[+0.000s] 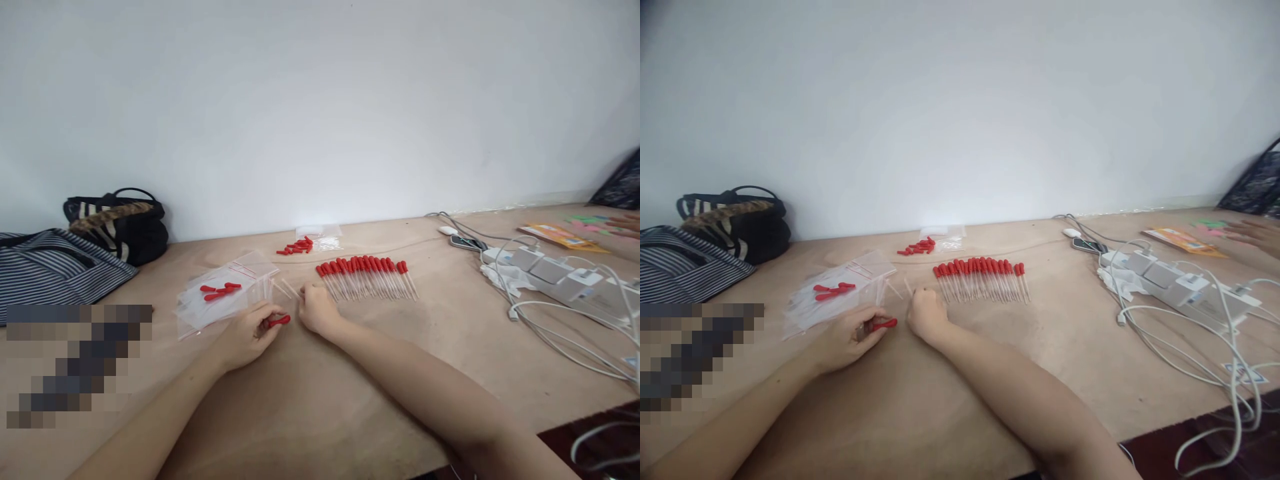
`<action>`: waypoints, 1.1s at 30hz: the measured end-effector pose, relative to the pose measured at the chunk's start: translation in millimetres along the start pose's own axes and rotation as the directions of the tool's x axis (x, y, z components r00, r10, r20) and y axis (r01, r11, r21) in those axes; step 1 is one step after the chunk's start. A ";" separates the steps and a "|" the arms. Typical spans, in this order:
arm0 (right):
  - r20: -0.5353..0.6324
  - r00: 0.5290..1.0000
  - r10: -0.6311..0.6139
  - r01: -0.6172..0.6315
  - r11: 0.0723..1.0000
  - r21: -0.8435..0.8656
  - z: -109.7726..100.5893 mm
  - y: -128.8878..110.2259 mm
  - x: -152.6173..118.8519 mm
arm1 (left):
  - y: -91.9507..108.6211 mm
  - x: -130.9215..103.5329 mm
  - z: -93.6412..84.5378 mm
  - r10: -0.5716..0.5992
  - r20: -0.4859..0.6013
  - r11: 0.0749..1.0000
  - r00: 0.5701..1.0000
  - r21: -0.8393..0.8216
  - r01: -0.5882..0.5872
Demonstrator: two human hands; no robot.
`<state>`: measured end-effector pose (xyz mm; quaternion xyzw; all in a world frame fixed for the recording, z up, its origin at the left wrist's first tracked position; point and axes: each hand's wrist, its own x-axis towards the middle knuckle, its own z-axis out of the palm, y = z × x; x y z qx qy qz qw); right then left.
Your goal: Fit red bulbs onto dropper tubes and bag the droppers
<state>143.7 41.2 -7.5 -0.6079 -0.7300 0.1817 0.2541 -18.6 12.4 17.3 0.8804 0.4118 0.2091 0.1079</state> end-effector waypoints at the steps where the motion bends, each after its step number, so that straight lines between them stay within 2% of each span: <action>1: 0.005 1.000 -0.005 0.005 1.000 -0.006 -2.7 2.5 -5.3 | 2.3 -0.3 0.4 -0.004 0.011 1.000 1.000 -0.006 0.004; 4: 0.024 0.999 -0.038 0.039 0.999 -0.011 -12.7 14.4 -25.0 | 7.5 -0.4 2.0 -0.009 0.033 1.000 0.999 -0.006 0.009; 10: 0.078 0.989 -0.125 0.120 0.990 0.070 -41.3 43.2 -57.7 | 17.8 0.1 6.4 0.087 0.070 0.996 0.994 -0.017 -0.086; 14: 0.053 0.995 -0.080 0.076 0.995 0.065 -49.9 52.0 -50.9 | 22.6 0.1 2.3 0.098 0.164 0.994 0.982 -0.057 -0.089; 18: -0.015 1.000 0.011 -0.012 0.999 -0.045 -42.9 48.8 -34.6 | 15.1 2.1 2.3 0.122 0.200 0.991 0.972 -0.078 -0.108; 21: -0.013 0.998 0.059 -0.060 0.991 -0.121 -37.2 42.2 -29.5 | 8.2 6.9 8.6 0.142 0.189 0.986 0.972 -0.110 -0.123; 25: 0.001 1.000 0.011 -0.011 0.974 -0.226 -37.4 40.3 -33.2 | 7.5 12.6 18.4 0.159 0.147 0.980 0.976 -0.146 -0.138; 27: 0.005 0.999 -0.047 0.047 0.964 -0.260 -40.3 46.1 -37.7 | 9.3 13.2 23.9 0.119 0.105 0.977 0.987 -0.187 -0.098; 29: -0.004 0.992 -0.125 0.121 0.968 -0.221 -44.1 55.8 -43.3 | 11.3 12.5 30.3 0.001 0.023 0.960 1.000 -0.281 0.005; 31: -0.010 0.974 -0.228 0.226 0.970 -0.092 -47.9 66.1 -49.1 | 13.8 11.8 37.1 -0.156 -0.036 0.890 0.987 -0.439 0.124; 33: -0.040 0.946 -0.321 0.323 0.944 0.065 -50.8 73.3 -54.0 | 17.2 11.5 42.9 -0.266 -0.023 0.782 0.964 -0.590 0.202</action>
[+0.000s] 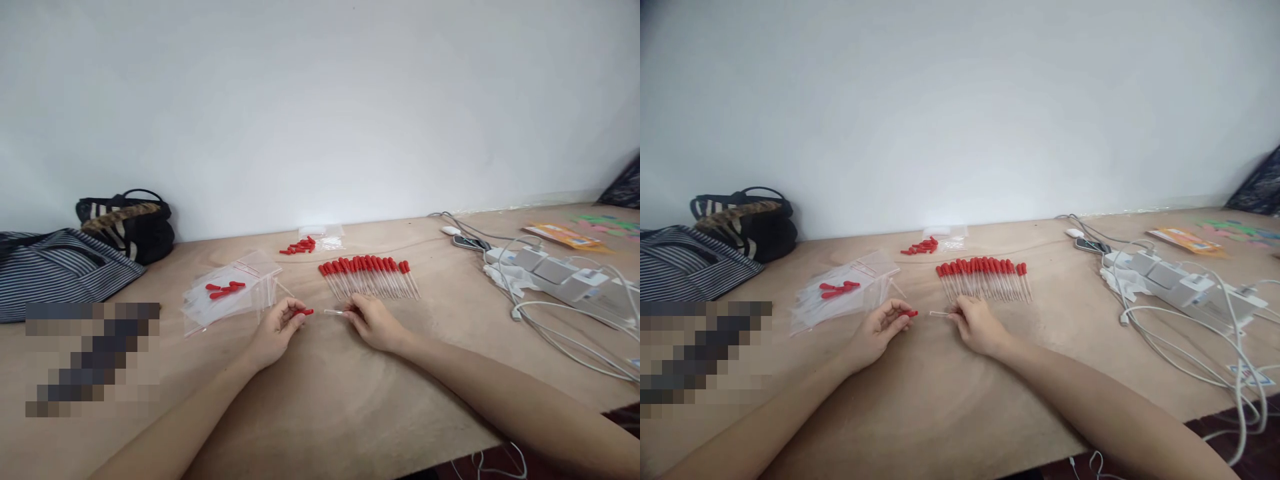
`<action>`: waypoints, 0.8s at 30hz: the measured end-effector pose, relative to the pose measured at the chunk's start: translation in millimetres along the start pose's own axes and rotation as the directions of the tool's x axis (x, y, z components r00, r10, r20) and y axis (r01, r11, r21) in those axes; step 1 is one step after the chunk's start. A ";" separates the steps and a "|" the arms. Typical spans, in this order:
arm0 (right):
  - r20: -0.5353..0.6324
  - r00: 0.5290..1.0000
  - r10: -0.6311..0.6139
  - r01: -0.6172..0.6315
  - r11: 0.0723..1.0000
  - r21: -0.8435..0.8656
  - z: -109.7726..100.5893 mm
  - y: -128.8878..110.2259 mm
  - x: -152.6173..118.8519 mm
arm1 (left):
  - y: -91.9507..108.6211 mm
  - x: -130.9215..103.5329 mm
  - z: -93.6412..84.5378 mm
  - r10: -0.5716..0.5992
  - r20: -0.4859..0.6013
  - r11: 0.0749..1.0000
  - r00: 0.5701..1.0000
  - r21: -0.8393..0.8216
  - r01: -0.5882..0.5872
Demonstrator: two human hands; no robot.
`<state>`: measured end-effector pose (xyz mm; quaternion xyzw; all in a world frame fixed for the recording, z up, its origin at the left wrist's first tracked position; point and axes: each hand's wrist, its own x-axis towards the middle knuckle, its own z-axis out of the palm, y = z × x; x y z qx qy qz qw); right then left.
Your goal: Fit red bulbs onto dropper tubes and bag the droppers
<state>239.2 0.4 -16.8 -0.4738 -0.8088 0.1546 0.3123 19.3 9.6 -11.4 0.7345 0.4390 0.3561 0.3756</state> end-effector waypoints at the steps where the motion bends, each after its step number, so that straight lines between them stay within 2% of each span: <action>1: -0.025 0.999 -0.031 0.032 0.997 0.066 -1.1 0.8 -2.2 | 0.2 -0.4 2.7 -0.041 0.004 0.997 0.999 -0.067 0.041; 4: -0.090 0.995 -0.041 0.055 0.985 0.165 -1.0 -2.9 -4.2 | 2.4 -1.1 7.6 -0.123 0.031 0.975 0.992 -0.183 0.127; 8: -0.080 0.996 -0.039 0.054 0.978 0.200 3.6 -11.9 -3.2 | 5.5 -1.2 8.1 -0.178 0.007 0.952 0.984 -0.251 0.174; 15: -0.097 0.989 -0.114 0.134 0.965 0.227 10.3 -14.0 -5.1 | 12.8 -1.0 10.5 -0.212 -0.028 0.924 0.977 -0.332 0.191; 24: -0.114 0.982 -0.150 0.176 0.947 0.268 10.6 -18.1 -6.2 | 15.3 -2.0 19.4 -0.244 -0.119 0.897 0.963 -0.406 0.177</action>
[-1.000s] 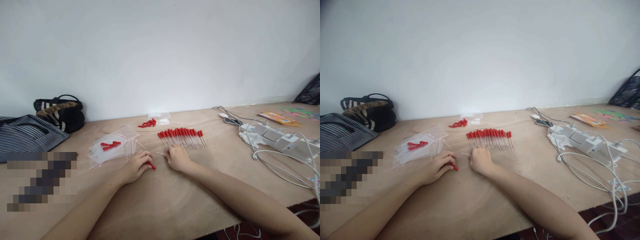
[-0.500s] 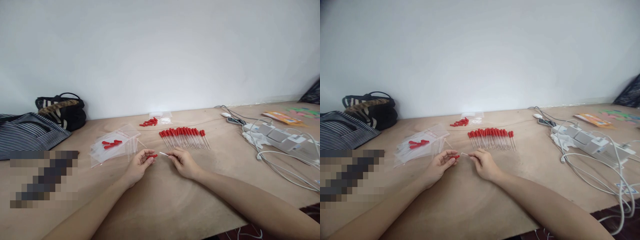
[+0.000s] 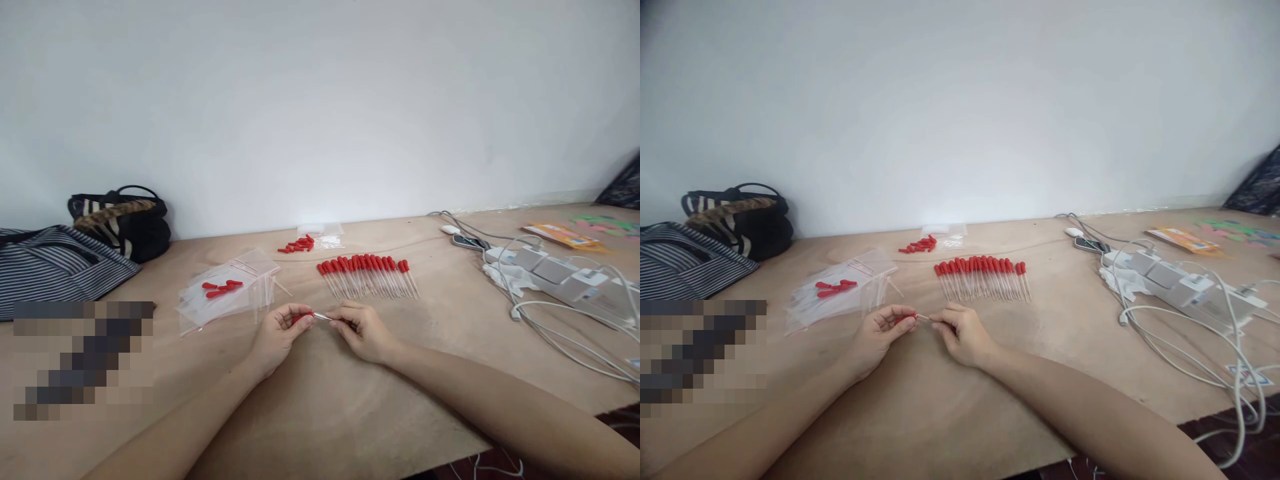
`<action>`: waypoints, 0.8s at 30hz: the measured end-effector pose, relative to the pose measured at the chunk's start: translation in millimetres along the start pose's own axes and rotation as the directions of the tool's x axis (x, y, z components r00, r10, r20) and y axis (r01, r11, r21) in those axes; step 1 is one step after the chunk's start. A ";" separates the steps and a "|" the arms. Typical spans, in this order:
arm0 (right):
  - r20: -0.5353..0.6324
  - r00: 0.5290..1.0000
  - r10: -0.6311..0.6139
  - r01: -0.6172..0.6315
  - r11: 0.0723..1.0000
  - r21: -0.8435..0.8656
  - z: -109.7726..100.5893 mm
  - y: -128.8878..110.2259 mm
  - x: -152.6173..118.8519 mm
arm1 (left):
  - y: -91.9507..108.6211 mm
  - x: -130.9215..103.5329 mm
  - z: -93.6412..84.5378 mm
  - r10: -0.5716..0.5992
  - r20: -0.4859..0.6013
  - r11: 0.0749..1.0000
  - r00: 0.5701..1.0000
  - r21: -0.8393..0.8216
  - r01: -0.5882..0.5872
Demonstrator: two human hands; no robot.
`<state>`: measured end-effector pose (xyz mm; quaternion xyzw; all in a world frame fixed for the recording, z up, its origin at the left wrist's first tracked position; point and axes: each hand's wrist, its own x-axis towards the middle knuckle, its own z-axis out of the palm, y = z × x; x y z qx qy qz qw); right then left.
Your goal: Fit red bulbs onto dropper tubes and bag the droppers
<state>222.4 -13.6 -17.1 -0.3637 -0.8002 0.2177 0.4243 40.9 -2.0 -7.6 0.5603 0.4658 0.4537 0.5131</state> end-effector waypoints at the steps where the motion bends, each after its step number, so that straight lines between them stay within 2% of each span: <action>1: 0.004 1.000 -0.007 0.007 1.000 0.003 0.1 0.1 -0.2 | -0.5 -0.3 0.3 -0.003 -0.006 1.000 1.000 -0.012 0.003; 4: 0.017 0.999 -0.044 0.044 0.999 -0.015 0.8 2.4 -0.9 | -1.6 -1.1 0.1 -0.015 0.000 0.999 1.000 -0.029 0.015; 8: 0.021 0.992 -0.125 0.127 0.982 -0.143 0.2 7.2 -1.5 | -2.4 -1.8 -0.3 -0.012 0.016 1.000 1.000 -0.021 0.012; 13: 0.081 0.974 -0.212 0.226 0.938 -0.262 -3.3 10.3 -1.5 | -4.2 -3.0 0.9 -0.006 0.008 1.000 1.000 0.030 0.006; 24: 0.068 0.959 -0.275 0.283 0.922 -0.262 -0.9 8.8 1.6 | -10.7 -3.4 1.1 0.024 0.034 0.998 0.999 0.065 -0.026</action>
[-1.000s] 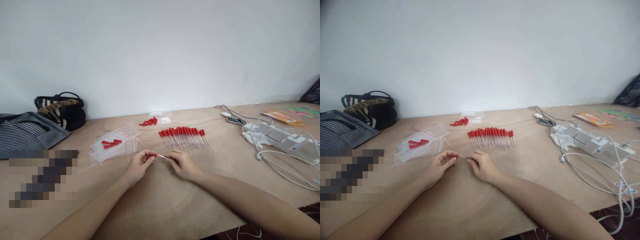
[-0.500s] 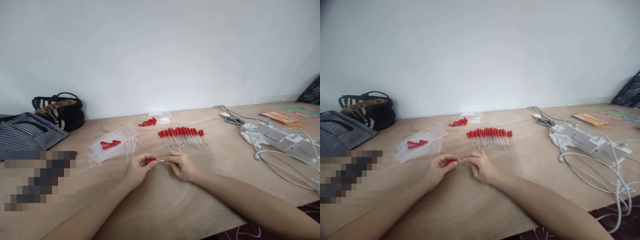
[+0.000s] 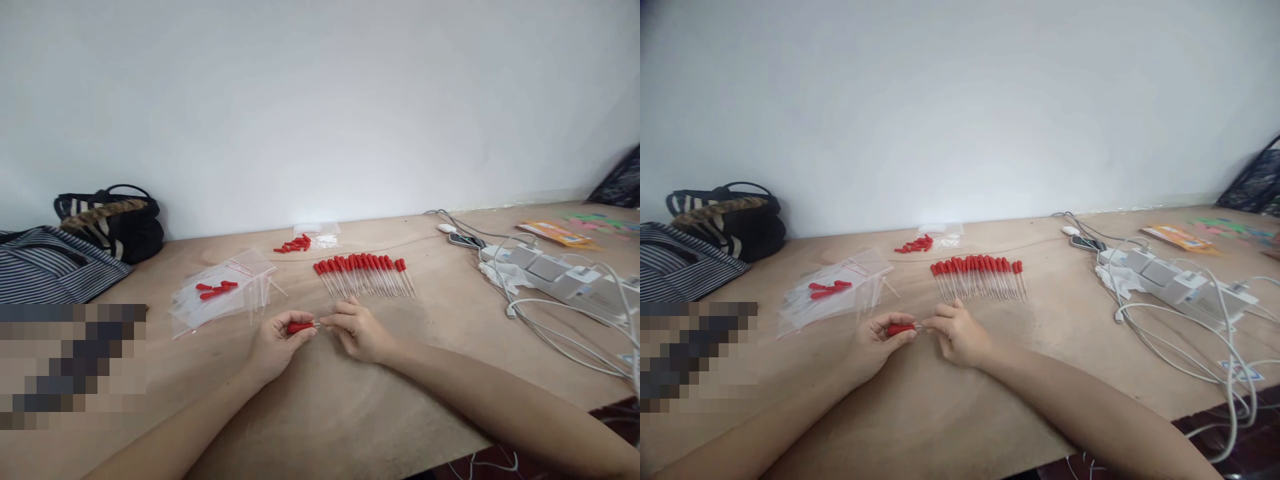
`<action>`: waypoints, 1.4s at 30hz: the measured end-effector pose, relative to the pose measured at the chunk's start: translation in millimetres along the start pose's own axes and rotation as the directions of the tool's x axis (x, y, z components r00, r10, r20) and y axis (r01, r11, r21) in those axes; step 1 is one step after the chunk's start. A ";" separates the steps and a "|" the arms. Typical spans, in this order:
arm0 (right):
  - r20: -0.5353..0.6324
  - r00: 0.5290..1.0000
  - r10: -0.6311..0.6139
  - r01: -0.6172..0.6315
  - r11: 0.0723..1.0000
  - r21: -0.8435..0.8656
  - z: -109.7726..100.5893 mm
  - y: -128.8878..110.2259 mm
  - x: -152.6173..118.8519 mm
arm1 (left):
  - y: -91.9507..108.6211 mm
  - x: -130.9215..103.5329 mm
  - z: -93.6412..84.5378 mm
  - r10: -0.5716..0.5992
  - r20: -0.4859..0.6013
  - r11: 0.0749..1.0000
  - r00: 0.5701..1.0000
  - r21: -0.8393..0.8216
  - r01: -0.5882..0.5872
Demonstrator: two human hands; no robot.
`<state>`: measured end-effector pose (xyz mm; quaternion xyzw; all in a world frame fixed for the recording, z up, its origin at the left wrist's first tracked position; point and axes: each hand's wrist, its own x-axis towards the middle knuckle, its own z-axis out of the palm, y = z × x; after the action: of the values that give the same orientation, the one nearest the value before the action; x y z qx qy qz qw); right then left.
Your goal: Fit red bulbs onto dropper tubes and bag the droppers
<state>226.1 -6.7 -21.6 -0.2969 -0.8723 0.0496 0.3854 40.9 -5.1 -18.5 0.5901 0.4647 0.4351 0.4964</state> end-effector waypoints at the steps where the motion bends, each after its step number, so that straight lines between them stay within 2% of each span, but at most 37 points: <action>1: 0.004 1.000 -0.007 0.007 1.000 -0.007 -0.1 0.3 0.4 | -0.5 0.3 0.0 0.002 0.001 1.000 1.000 0.008 -0.002; 9: 0.043 0.999 -0.024 0.024 1.000 0.001 -1.6 4.3 2.0 | -0.9 1.4 -1.1 -0.001 0.025 0.997 1.000 0.075 -0.001; 14: 0.045 0.999 -0.001 0.000 1.000 0.010 -2.8 5.8 3.6 | 7.9 1.2 0.6 -0.018 0.055 1.000 0.998 0.014 0.017; 16: 0.025 0.999 0.036 -0.036 0.999 -0.011 -5.5 8.4 4.2 | 9.3 3.1 -3.0 0.031 0.014 0.999 0.999 0.022 -0.031; 19: -0.071 0.983 0.172 -0.178 0.980 -0.086 -16.5 21.0 4.1 | 10.3 8.7 -18.2 0.190 -0.133 0.956 0.973 0.249 -0.153; 21: -0.171 0.934 0.314 -0.337 0.933 -0.128 -29.5 35.8 3.0 | 11.9 13.5 -34.0 0.303 -0.230 0.869 0.925 0.466 -0.169; 22: -0.210 0.892 0.400 -0.433 0.889 -0.147 -37.4 44.4 1.9 | 13.2 16.1 -42.6 0.344 -0.264 0.821 0.901 0.550 -0.153; 25: -0.267 0.700 0.662 -0.714 0.656 -0.245 -61.7 69.9 -3.8 | 16.6 23.8 -66.9 0.415 -0.336 0.720 0.845 0.690 -0.079; 27: -0.279 0.633 0.722 -0.773 0.569 -0.281 -74.7 82.7 -8.9 | 16.9 28.6 -79.8 0.415 -0.361 0.697 0.835 0.716 -0.037; 30: -0.296 0.588 0.753 -0.805 0.507 -0.308 -85.5 93.9 -15.6 | 14.2 34.4 -93.3 0.384 -0.375 0.682 0.844 0.731 0.014; 34: -0.290 0.543 0.788 -0.828 0.443 -0.345 -87.8 99.9 -19.6 | 9.2 38.9 -103.3 0.384 -0.381 0.648 0.841 0.760 0.048; 42: -0.248 0.529 0.812 -0.821 0.416 -0.390 -83.4 106.4 -22.1 | 7.5 41.6 -115.1 0.409 -0.352 0.568 0.842 0.820 0.067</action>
<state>347.3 56.2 -11.1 -0.7653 -0.5976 0.0181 0.2385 -62.6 56.0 5.9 0.6570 0.6611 0.3621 -0.0138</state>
